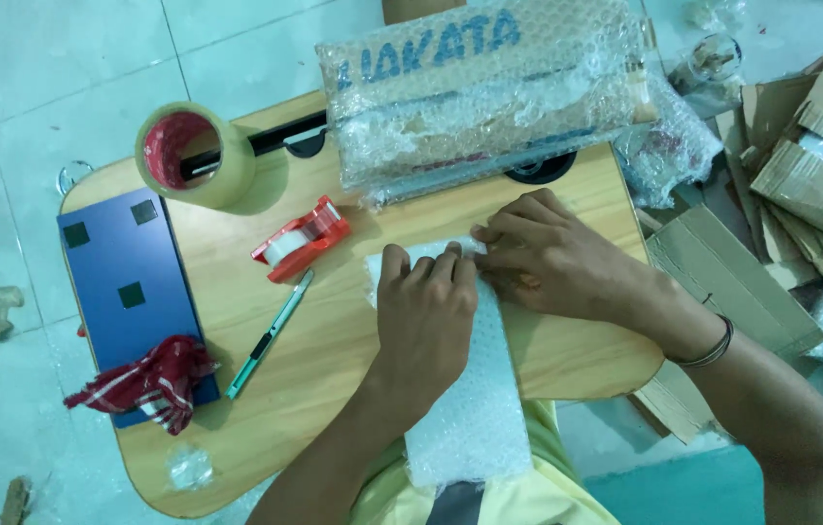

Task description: Wrapping a blue rectangular object in bubble wrap and securing it with adhesive tape using a dispenser.

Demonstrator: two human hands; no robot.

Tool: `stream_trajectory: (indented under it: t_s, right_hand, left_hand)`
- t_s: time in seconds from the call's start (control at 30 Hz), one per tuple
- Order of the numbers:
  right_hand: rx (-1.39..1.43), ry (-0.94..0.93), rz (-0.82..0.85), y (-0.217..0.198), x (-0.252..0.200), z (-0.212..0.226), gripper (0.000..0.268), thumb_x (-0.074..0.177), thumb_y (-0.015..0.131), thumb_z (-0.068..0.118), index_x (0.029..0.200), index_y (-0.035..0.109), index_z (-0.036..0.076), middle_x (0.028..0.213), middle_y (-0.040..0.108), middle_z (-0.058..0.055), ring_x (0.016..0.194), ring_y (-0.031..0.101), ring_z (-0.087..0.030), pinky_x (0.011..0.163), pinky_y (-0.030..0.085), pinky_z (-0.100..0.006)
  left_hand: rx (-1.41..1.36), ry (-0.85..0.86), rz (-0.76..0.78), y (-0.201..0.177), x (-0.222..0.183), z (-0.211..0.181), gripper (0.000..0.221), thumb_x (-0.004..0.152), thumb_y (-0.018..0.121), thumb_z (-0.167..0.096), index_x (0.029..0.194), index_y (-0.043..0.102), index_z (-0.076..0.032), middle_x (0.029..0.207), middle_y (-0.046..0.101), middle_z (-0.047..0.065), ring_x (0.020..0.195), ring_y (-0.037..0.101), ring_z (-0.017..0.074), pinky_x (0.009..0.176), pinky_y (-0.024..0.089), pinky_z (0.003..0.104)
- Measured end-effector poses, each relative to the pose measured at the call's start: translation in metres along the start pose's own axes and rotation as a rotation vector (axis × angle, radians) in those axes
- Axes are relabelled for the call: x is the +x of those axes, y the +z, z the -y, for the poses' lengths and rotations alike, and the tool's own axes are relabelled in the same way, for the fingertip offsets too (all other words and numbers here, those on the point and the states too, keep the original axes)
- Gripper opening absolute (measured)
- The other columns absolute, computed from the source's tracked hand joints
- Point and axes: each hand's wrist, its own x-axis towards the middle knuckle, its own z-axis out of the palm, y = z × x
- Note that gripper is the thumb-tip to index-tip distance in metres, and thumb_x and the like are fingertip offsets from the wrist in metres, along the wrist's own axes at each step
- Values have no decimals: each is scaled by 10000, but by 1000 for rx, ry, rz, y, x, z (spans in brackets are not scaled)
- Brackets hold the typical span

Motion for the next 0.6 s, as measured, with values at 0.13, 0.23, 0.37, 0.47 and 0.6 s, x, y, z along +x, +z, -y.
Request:
stream_trajectory:
  t_s: [0.13,0.23,0.37,0.47,0.6]
  right_hand:
    - [4,-1,19,1,-2,2,68,825,764,175,869,767,124,995,634,-50,1054,624,-290,929,455,-444]
    - [-32,17,16,0,1,4,59,795,765,161,810,761,105,977,640,-58,1034,628,-288,918,450,-437]
    - [-15,33,15,5,-8,0,101,793,779,194,878,793,142,1006,660,-58,1054,628,-287,955,441,-436]
    - [5,54,17,9,-11,-1,110,805,779,214,900,810,167,1015,684,-57,1070,640,-291,963,439,-441]
    - [53,91,-12,15,-13,-7,133,831,789,249,948,839,209,999,708,-37,1015,646,-265,955,447,-422]
  left_hand:
    - [-100,-87,59,17,-9,0,160,859,709,59,1004,696,-9,906,731,141,508,636,237,641,293,386]
    - [-34,-136,-2,16,-9,-6,207,847,715,74,1030,706,-23,915,751,130,409,594,198,595,284,363]
    - [-50,-181,7,5,-9,-11,204,828,705,75,999,725,-34,954,779,140,440,653,209,549,399,364]
    - [-90,-233,60,3,-11,-7,177,834,706,46,980,736,-49,984,788,138,464,683,209,521,471,370]
    - [-179,-282,61,-5,-8,-4,174,821,710,37,953,778,-54,1083,777,125,564,732,265,563,542,407]
